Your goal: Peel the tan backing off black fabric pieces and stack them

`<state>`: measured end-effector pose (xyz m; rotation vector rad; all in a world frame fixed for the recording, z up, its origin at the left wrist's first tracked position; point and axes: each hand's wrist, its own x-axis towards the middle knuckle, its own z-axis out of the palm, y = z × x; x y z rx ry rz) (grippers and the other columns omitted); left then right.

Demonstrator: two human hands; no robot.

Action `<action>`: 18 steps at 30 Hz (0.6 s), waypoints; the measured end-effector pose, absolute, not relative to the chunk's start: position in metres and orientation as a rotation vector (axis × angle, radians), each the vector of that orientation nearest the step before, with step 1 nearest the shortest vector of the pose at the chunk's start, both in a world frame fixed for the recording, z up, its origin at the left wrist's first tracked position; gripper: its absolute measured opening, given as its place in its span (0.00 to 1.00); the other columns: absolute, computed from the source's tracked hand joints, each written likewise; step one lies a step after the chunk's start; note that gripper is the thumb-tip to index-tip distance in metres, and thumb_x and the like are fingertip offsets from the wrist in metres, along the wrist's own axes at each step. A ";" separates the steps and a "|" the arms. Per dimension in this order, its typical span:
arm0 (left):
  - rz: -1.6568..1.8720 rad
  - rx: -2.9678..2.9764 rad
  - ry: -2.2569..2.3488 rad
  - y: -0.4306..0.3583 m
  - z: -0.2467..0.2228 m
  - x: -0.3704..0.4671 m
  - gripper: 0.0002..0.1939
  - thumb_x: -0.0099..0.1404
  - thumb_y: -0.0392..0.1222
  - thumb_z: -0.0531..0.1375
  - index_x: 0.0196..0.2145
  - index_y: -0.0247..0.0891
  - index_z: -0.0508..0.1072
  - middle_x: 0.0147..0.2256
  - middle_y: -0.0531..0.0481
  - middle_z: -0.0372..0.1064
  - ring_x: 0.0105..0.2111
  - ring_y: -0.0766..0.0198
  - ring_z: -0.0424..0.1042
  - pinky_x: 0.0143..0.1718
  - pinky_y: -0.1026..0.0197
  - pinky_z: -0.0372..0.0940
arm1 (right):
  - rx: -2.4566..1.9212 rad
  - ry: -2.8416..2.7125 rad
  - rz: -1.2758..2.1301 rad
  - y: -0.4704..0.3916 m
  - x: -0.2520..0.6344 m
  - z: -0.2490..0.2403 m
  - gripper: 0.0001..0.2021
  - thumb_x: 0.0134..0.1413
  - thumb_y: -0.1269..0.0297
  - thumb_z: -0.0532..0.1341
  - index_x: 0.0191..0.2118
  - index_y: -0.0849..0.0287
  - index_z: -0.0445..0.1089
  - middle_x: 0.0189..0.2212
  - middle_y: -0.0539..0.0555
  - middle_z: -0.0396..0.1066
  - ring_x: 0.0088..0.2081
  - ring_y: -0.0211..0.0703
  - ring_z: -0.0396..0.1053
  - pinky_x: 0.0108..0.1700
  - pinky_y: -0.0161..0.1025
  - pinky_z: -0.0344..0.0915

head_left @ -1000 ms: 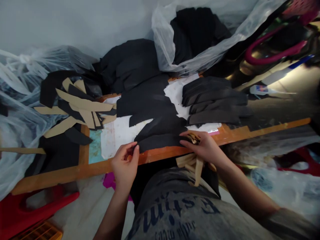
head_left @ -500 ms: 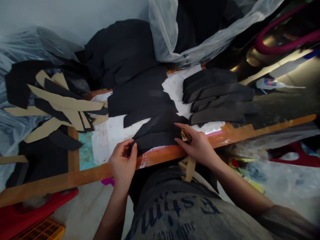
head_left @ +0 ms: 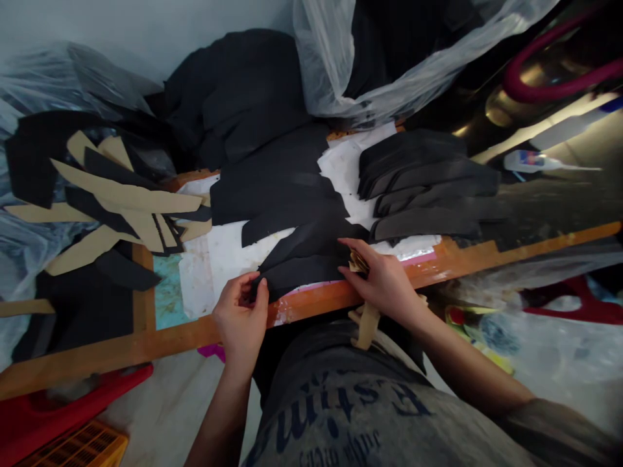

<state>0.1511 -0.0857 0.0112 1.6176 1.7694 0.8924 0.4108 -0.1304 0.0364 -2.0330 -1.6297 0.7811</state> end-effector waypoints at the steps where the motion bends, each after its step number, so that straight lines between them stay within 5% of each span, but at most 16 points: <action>1: 0.906 1.613 1.769 -0.087 0.012 0.152 0.12 0.63 0.47 0.65 0.41 0.38 0.79 0.36 0.48 0.77 0.33 0.64 0.74 0.36 0.62 0.69 | -2.025 -1.621 0.785 -0.130 0.411 0.036 0.25 0.60 0.66 0.62 0.62 0.58 0.67 0.41 0.58 0.81 0.39 0.54 0.79 0.42 0.44 0.71; 18: 1.118 1.705 1.616 -0.109 0.013 0.157 0.06 0.69 0.42 0.60 0.42 0.38 0.71 0.38 0.49 0.68 0.33 0.67 0.70 0.34 0.66 0.67 | -1.982 -1.649 0.813 -0.133 0.416 0.042 0.28 0.60 0.66 0.61 0.65 0.56 0.61 0.33 0.52 0.77 0.32 0.48 0.76 0.34 0.37 0.64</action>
